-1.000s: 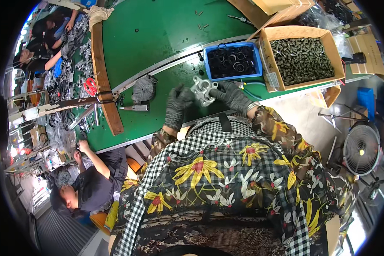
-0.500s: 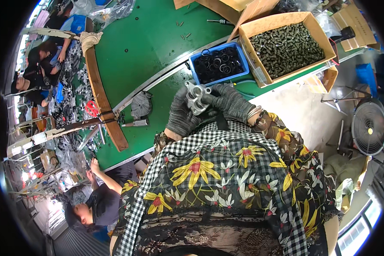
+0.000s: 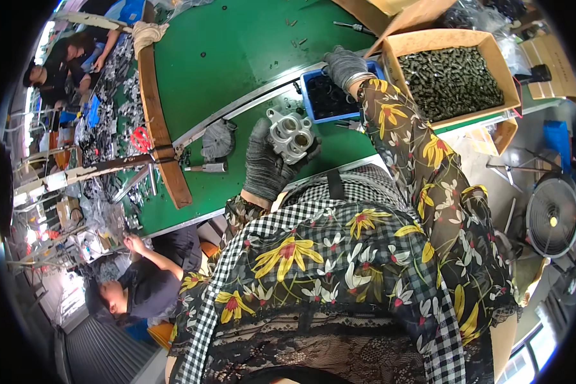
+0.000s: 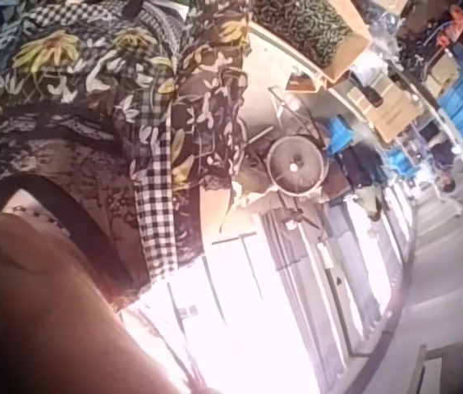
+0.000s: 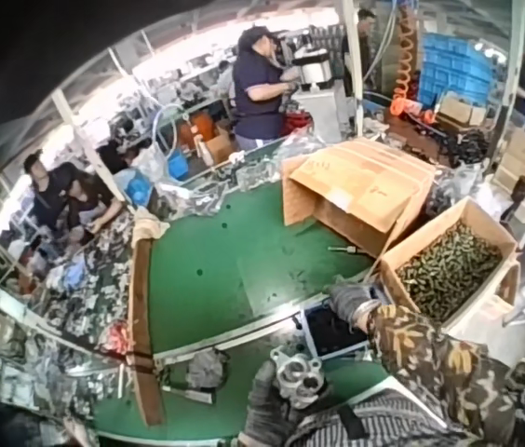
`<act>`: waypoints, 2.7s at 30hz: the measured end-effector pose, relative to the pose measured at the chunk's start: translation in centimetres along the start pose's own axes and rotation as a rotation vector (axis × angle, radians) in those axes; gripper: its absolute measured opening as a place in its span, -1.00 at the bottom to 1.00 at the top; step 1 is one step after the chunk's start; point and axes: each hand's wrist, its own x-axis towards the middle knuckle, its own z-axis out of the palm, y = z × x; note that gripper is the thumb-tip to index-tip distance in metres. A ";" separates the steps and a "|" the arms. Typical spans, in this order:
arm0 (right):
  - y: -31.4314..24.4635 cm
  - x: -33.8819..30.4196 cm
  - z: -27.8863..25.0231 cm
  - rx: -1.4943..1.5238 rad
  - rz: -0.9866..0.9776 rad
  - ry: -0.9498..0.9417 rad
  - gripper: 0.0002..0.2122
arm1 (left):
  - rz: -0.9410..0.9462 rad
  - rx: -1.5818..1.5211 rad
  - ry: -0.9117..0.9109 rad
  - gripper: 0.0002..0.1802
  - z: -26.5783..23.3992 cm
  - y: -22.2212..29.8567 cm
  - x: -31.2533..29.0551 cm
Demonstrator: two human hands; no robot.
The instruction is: The person installs rubber rings onto a metal housing, then fits rubber rings onto small metal screws taken from a box. They then insert a screw into the housing and push the finished assembly down the table.
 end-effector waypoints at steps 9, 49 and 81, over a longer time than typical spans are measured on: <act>1.4 0.6 2.3 -0.064 -0.018 0.016 -0.81 | -0.002 -0.077 -0.109 -0.26 0.2 1.4 -1.0; 1.9 -9.8 0.7 0.367 0.278 0.172 -0.82 | 0.020 -0.075 -0.281 -0.41 9.7 4.0 2.8; -5.4 -11.8 -13.3 1.401 0.080 0.523 -0.83 | 0.059 0.023 -0.283 -0.25 11.1 3.4 2.6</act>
